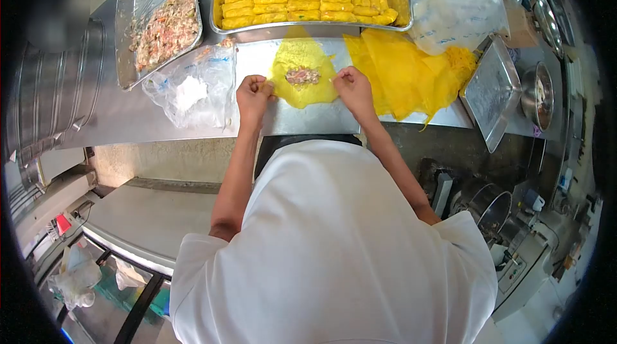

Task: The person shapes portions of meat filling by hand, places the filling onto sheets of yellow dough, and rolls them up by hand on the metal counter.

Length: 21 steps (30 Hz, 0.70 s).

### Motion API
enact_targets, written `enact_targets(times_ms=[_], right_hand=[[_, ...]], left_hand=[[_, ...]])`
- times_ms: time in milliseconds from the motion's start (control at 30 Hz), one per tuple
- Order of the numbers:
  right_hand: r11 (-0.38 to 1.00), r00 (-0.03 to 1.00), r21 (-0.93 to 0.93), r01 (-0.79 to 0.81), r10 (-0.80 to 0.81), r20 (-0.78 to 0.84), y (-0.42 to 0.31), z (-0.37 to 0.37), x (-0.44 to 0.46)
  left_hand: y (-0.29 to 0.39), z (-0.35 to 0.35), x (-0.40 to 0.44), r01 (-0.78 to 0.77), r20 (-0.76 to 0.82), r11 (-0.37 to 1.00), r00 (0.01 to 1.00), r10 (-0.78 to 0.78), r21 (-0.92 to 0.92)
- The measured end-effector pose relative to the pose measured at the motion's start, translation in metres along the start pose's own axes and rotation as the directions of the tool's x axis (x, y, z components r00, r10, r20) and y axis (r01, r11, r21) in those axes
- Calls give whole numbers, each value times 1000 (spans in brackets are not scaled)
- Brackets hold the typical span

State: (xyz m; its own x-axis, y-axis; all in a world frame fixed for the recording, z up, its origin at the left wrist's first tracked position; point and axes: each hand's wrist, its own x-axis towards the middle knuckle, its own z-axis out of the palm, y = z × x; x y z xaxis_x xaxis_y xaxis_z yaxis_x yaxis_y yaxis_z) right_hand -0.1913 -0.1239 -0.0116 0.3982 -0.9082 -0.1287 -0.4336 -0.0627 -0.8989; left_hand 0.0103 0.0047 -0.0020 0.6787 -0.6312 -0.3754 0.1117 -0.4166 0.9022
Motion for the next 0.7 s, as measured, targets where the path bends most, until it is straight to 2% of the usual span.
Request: enact_targets(times_ms=[33,67,100,133,167,200,233,267,300,333,400,467,500,533,567,600,667,700], right_hand=[[993,998,117,16,-8,-67,-2,5,-1],[993,998,118,17,-9,-67,-4,10,-2],[987,990,132,90,-75,-115,-14,16,-5],[976,977,143,162,-138,-164,-21,22,-8],[977,977,143,160,-137,-162,-26,27,-9],[937,933,19,349,-345,-97,-30,31,-9],[845,848,-89,528,-530,-8,-32,33,-10],[844,847,-87,529,-532,-8,-32,33,-11],[791,802,-142,595,-573,166,-33,33,-12],[729,738,-181,660,-584,338,-34,31,-15],[708,704,-159,688,-598,382,-30,23,-17],[647,570,25,762,-689,447,-17,19,-17],[645,569,24,764,-690,447,-11,17,-18],[686,624,15,727,-670,403,-5,17,-20],[725,675,11,689,-646,357,0,18,-22],[723,672,13,691,-649,358,-6,17,-22],[729,751,-191,657,-615,239,-19,18,-24],[729,751,-191,658,-615,238,-16,22,-23]], left_hand=[[4,4,-2,31,4,984,1000,-31,-175],[7,7,-4,60,13,937,998,-59,-344],[12,10,-5,60,12,937,998,-59,-343],[15,12,-5,8,60,945,998,12,-326],[17,16,-6,-44,108,949,991,82,-311],[16,20,-6,-44,107,950,991,81,-310],[17,25,-6,-87,151,969,981,124,-231],[17,28,-6,-136,197,979,967,165,-152],[15,31,-7,-198,187,977,960,209,-75],[13,32,-8,-200,184,977,960,210,-72],[11,32,-14,-475,177,870,875,451,131],[13,30,-21,-492,223,855,863,453,166],[10,29,-23,-595,274,758,801,533,266],[8,29,-24,-683,333,638,731,596,356],[5,28,-25,-699,380,634,713,589,330],[7,26,-30,-699,377,633,714,590,332],[12,25,-38,-706,392,609,707,588,361],[9,23,-37,-707,392,609,707,589,360]])
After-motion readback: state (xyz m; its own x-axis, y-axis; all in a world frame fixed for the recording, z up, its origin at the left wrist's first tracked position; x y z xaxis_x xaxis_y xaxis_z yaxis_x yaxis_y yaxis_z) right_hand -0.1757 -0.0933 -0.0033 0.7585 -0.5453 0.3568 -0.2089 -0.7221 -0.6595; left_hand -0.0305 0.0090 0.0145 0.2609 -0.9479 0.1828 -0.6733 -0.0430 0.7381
